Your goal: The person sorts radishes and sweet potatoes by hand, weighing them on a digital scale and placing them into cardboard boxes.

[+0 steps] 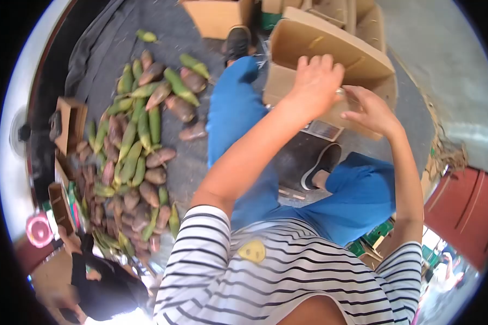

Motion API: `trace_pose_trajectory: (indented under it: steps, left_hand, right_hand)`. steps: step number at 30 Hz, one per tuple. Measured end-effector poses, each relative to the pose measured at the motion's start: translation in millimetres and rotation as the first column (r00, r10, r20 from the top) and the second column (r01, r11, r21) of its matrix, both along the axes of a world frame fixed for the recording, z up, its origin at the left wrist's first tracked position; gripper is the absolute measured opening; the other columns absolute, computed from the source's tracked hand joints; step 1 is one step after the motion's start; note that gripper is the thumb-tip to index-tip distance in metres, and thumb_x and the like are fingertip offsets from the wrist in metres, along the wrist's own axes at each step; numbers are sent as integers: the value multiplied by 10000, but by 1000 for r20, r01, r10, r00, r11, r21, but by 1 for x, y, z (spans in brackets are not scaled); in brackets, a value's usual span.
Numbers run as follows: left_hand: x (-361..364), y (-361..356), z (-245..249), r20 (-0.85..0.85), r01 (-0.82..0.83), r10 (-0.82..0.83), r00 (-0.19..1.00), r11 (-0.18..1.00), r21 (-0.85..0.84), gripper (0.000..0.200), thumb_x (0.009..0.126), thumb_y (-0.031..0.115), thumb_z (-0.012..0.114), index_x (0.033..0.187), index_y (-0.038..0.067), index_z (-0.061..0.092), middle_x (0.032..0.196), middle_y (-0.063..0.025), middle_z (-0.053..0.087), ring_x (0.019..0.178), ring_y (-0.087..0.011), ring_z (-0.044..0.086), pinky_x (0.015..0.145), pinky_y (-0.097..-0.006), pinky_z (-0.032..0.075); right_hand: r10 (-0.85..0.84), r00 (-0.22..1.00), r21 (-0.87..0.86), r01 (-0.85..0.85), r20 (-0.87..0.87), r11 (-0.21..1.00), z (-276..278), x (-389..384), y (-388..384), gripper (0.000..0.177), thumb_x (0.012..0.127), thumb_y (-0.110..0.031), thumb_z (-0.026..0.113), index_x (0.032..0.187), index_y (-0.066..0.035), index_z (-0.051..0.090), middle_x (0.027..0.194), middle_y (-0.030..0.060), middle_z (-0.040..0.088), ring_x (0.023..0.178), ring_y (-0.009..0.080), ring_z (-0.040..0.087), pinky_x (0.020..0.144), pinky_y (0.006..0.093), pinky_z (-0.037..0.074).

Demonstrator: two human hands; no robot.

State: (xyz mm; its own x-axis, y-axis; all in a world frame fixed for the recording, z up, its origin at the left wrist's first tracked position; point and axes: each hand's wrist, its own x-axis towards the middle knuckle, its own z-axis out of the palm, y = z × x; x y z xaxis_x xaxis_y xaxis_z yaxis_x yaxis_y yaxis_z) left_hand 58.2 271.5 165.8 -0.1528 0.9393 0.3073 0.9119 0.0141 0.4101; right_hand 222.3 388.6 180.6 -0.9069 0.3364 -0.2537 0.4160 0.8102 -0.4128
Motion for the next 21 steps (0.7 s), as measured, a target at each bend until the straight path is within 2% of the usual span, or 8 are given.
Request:
trace_pose_trajectory:
  steps: [3,5,7,8,9,12,19,21]
  left_hand:
    - [-35,-41,34,213,-79,17,977,955,286,420,743,223,718,1086,27,575,1047,-148,597,1019,-309,571,852,-405,449]
    - [-71,-80,34,323,-336,227,919,880,337,359,802,176,669,1103,5,578,1022,-155,627,980,-298,600,846,-369,475]
    - [-117,-121,-14,293,-566,496,818,784,254,316,832,151,638,1105,5,575,1019,-159,632,968,-278,606,853,-356,468]
    - [-140,-146,-48,297,-643,604,740,764,47,316,840,174,634,1102,8,577,1034,-174,631,967,-294,604,832,-382,476]
    - [-160,-174,-88,95,-639,645,758,764,-85,349,815,196,655,1100,12,573,1039,-181,614,967,-309,600,823,-406,479]
    - [-170,-233,-183,-283,-612,598,750,465,-640,464,753,234,694,1147,80,505,1125,-142,551,1005,-343,569,818,-449,471]
    - [-158,-258,-319,-618,-578,206,758,651,-492,756,683,204,752,1341,153,383,1268,-83,479,1180,-264,469,904,-509,403]
    - [-161,-251,-323,-523,-532,173,835,496,-686,643,740,143,681,1316,157,393,1207,-85,496,1114,-266,503,873,-514,403]
  right_hand:
    - [-38,998,121,44,-52,992,-12,1,-10,557,783,-255,681,1253,-25,489,1165,158,573,1099,317,539,928,398,438]
    - [-85,994,218,98,-70,971,-22,4,-9,562,776,-217,680,1266,-34,475,1156,149,576,1085,314,546,921,398,444]
    - [-86,995,214,96,-57,972,-21,1,-8,502,792,-216,662,1231,-34,500,1144,134,579,1071,312,549,905,396,453]
    - [-78,995,218,89,-57,972,-24,1,-6,491,793,-219,662,1219,-32,506,1135,134,580,1065,313,550,899,398,454]
    - [-73,996,220,83,-57,972,-27,1,-4,481,793,-223,662,1207,-30,512,1126,134,581,1059,315,551,894,399,455]
    - [-56,998,226,63,-35,972,-26,-4,-2,438,795,-231,663,1163,-36,529,1089,132,584,1032,324,554,867,402,455]
    - [-105,994,158,110,-39,981,-35,-5,-4,375,810,-227,653,1121,-52,535,1040,147,586,989,343,558,823,414,453]
    - [-104,993,165,111,-50,980,-34,-5,-8,357,817,-218,646,1113,-50,536,1034,152,587,979,348,561,815,418,455]
